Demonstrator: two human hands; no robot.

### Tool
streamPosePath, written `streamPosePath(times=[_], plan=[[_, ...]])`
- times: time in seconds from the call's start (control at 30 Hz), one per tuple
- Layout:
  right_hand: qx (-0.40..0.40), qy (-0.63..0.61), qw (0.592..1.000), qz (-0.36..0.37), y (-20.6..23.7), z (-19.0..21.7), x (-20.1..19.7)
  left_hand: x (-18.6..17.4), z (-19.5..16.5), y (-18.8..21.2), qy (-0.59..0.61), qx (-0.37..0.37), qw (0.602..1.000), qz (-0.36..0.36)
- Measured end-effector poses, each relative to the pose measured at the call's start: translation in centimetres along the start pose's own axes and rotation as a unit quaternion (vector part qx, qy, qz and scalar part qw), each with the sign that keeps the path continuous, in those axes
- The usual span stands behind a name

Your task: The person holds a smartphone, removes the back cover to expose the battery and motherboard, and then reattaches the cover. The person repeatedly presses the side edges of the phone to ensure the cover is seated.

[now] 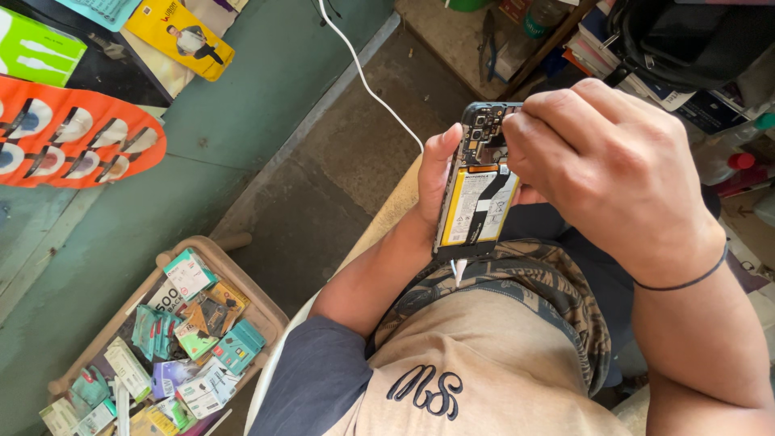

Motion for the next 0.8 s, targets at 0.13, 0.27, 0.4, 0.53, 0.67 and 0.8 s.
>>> streamPosePath(times=[0.13, 0.27, 0.4, 0.53, 0.67, 0.8], plan=[[0.004, -0.023, 1.000, -0.002, 0.06, -0.36, -0.07, -0.06, 0.06, -0.06, 0.004, 0.000, 1.000, -0.005], [0.017, -0.009, 1.000, 0.001, 0.15, -0.65, -0.11, 0.41, 0.18, -0.18, 0.014, -0.007, 0.999, 0.036], [0.016, 0.000, 1.000, -0.003, 0.10, -0.66, -0.17, 0.43, 0.24, -0.37, 0.012, -0.009, 0.999, 0.043], [0.015, 0.021, 1.000, -0.005, 0.08, -0.40, -0.23, 0.07, 0.38, -0.40, -0.009, -0.021, 1.000, 0.003], [0.014, 0.018, 1.000, -0.010, 0.08, -0.33, -0.26, 0.25, 0.05, -0.31, -0.035, -0.015, 0.999, -0.011], [0.014, 0.011, 1.000, -0.017, 0.46, -0.52, -0.08, 0.61, -0.05, -0.53, -0.026, -0.020, 0.999, -0.003]])
Point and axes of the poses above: each hand's wrist, its own y-axis away from the middle knuckle, its own x-axis out of the palm, z = x × y, the point moved 9 cm from there along -y, towards the middle knuckle, and after that the axes turned 13 degrees about -y, right-handed, at the moved point
